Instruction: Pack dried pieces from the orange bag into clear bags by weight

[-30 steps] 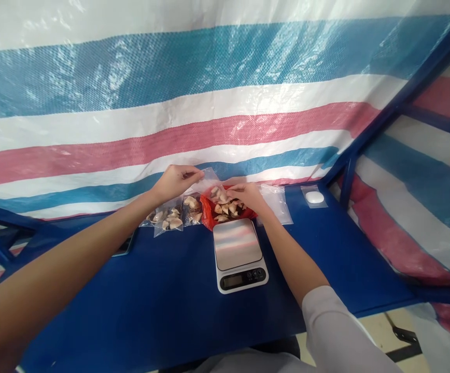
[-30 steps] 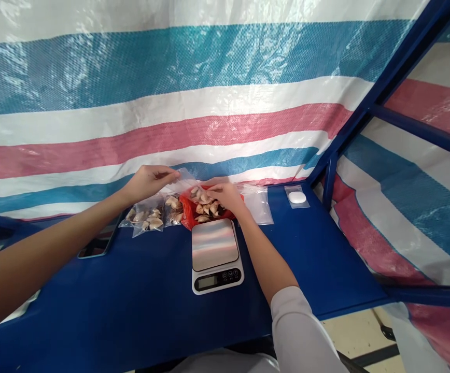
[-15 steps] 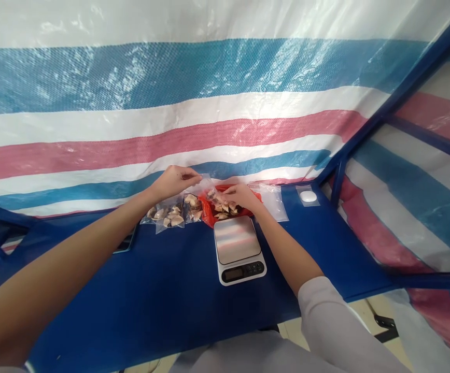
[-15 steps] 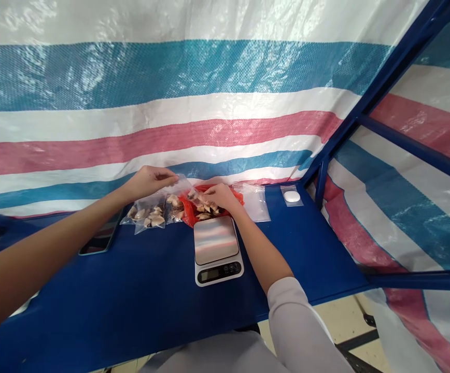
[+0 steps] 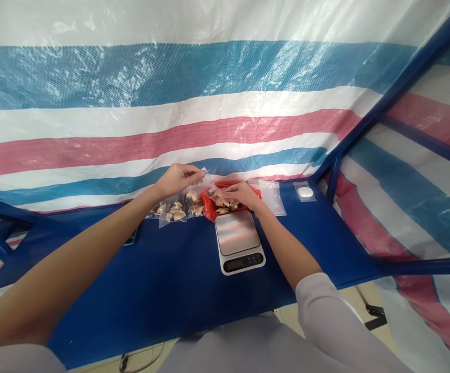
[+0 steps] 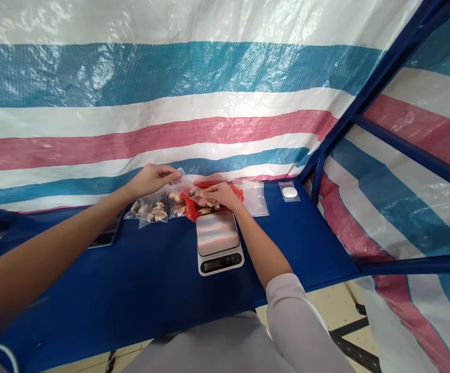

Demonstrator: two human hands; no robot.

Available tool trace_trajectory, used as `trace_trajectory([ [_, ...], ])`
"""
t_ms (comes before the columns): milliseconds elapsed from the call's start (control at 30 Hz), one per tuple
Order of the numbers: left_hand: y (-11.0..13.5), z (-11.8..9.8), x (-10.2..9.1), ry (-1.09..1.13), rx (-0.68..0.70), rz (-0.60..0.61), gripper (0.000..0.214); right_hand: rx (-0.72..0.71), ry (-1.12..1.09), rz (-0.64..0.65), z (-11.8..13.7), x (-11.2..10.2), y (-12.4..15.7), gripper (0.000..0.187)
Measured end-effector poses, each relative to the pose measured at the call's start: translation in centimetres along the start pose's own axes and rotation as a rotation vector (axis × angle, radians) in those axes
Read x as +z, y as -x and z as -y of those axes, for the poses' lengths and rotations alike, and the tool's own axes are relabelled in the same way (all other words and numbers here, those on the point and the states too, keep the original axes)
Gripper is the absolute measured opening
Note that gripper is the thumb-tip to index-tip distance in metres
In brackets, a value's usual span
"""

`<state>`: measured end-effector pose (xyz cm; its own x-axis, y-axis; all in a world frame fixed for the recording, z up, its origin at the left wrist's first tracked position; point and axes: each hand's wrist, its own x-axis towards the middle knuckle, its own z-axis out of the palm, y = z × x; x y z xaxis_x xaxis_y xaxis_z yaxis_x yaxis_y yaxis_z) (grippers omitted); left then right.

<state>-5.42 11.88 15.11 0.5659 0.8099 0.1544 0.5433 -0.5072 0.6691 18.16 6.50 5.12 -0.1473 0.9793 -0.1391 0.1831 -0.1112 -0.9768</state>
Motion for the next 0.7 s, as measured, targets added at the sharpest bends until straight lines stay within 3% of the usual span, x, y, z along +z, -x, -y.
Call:
trace_trajectory([
  [467,0.4,-0.3,0.8,-0.035,-0.009,-0.034,0.053,0.021,-0.163,-0.103,-0.4,-1.2,0.8,0.027],
  [700,0.1,0.0,1.1,-0.074,-0.031,-0.088,0.038,0.016,-0.211,-0.180,-0.7,-2.1,0.8,0.025],
])
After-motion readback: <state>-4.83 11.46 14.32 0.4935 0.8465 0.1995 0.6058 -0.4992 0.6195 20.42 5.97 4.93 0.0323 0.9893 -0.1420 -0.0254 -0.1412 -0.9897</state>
